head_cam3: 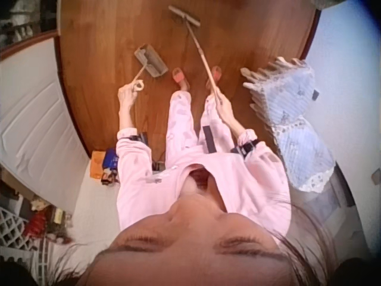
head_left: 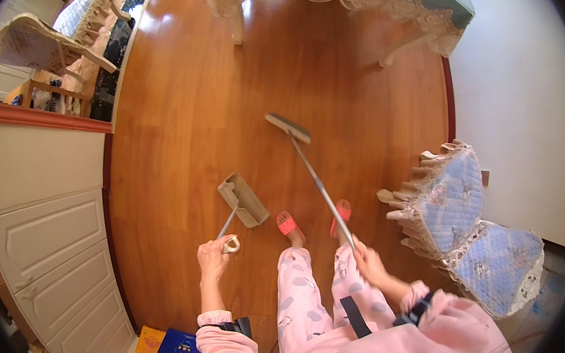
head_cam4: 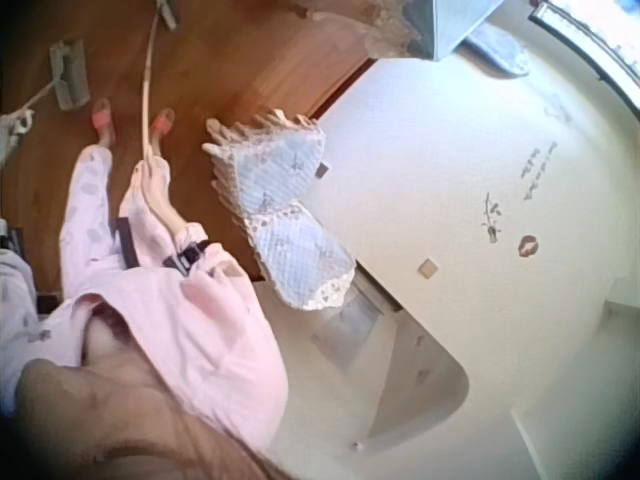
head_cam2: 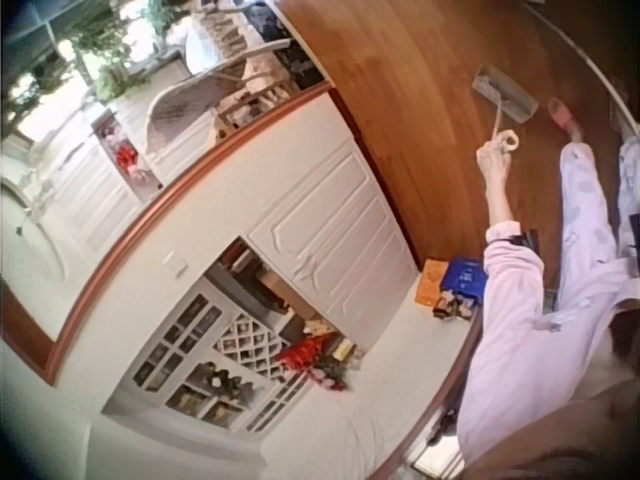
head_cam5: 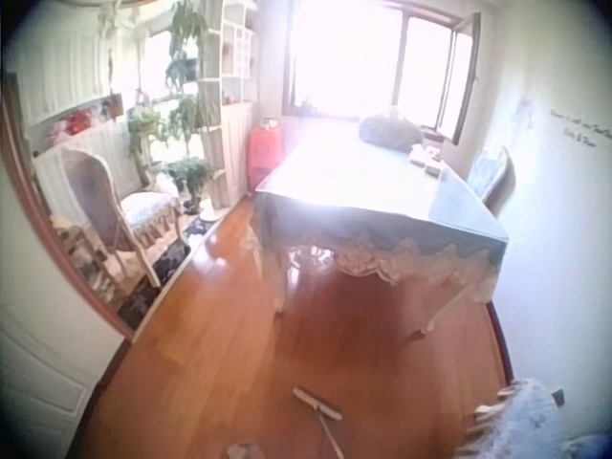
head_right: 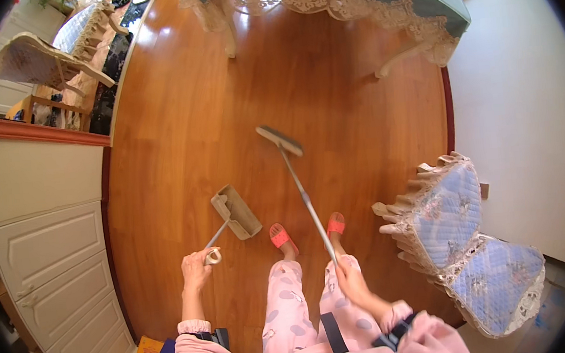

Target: The person sweeps the floor using a broom and a dustpan, moving chairs aside to reach corners and under the table before collecting the gathered debris into the dustpan.

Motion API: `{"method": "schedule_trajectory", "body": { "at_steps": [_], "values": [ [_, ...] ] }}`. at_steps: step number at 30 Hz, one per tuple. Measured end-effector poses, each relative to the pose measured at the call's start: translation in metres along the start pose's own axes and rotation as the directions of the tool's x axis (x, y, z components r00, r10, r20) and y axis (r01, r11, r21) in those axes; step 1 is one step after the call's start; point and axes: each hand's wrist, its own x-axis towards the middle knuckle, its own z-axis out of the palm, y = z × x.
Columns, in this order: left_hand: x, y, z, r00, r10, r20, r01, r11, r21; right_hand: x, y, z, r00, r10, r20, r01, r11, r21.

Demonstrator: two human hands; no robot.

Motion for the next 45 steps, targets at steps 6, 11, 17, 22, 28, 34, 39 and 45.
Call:
{"method": "schedule_trajectory", "body": {
  "at_steps": [6, 11, 17, 22, 28, 34, 39, 45],
  "values": [
    [0.000, 0.000, 0.000, 1.000, -0.027, 0.010, 0.027, 1.000, 0.014, 0.149, -0.007, 0.008, 0.992, -0.129, 0.011, 0.125, 0.930, -0.346],
    [-0.003, -0.004, 0.009, 0.998, -0.056, -0.034, 0.057, 0.998, 0.039, 0.083, 0.016, 0.031, 0.984, -0.167, 0.055, 0.176, 0.915, -0.364],
    [0.005, 0.015, -0.003, 0.999, -0.042, -0.029, 0.043, 0.998, 0.047, 0.009, 0.118, -0.020, 0.963, 0.109, 0.247, 0.067, 0.789, -0.610],
    [0.003, -0.004, 0.008, 0.999, -0.017, -0.034, 0.016, 1.000, -0.009, -0.030, 0.084, -0.099, 0.947, 0.071, 0.314, 0.204, 0.622, -0.756],
    [-0.005, 0.005, -0.009, 0.990, -0.110, 0.090, 0.105, 0.992, 0.066, -0.064, 0.078, -0.116, 0.971, 0.092, 0.222, 0.067, 0.784, -0.617],
    [-0.016, -0.009, -0.008, 0.972, -0.047, 0.232, 0.045, 0.999, 0.013, -0.041, 0.084, -0.078, 0.993, -0.004, -0.122, -0.023, 0.976, -0.214],
    [-0.009, -0.029, 0.004, 0.964, 0.010, 0.265, 0.009, 0.997, -0.070, 0.021, 0.058, -0.053, 0.961, 0.165, -0.223, -0.165, 0.986, 0.022],
    [-0.001, -0.020, 0.008, 0.978, 0.055, 0.199, -0.074, 0.993, 0.088, 0.064, 0.092, 0.046, 0.905, 0.217, -0.365, -0.243, 0.970, -0.026]
  ]
}}
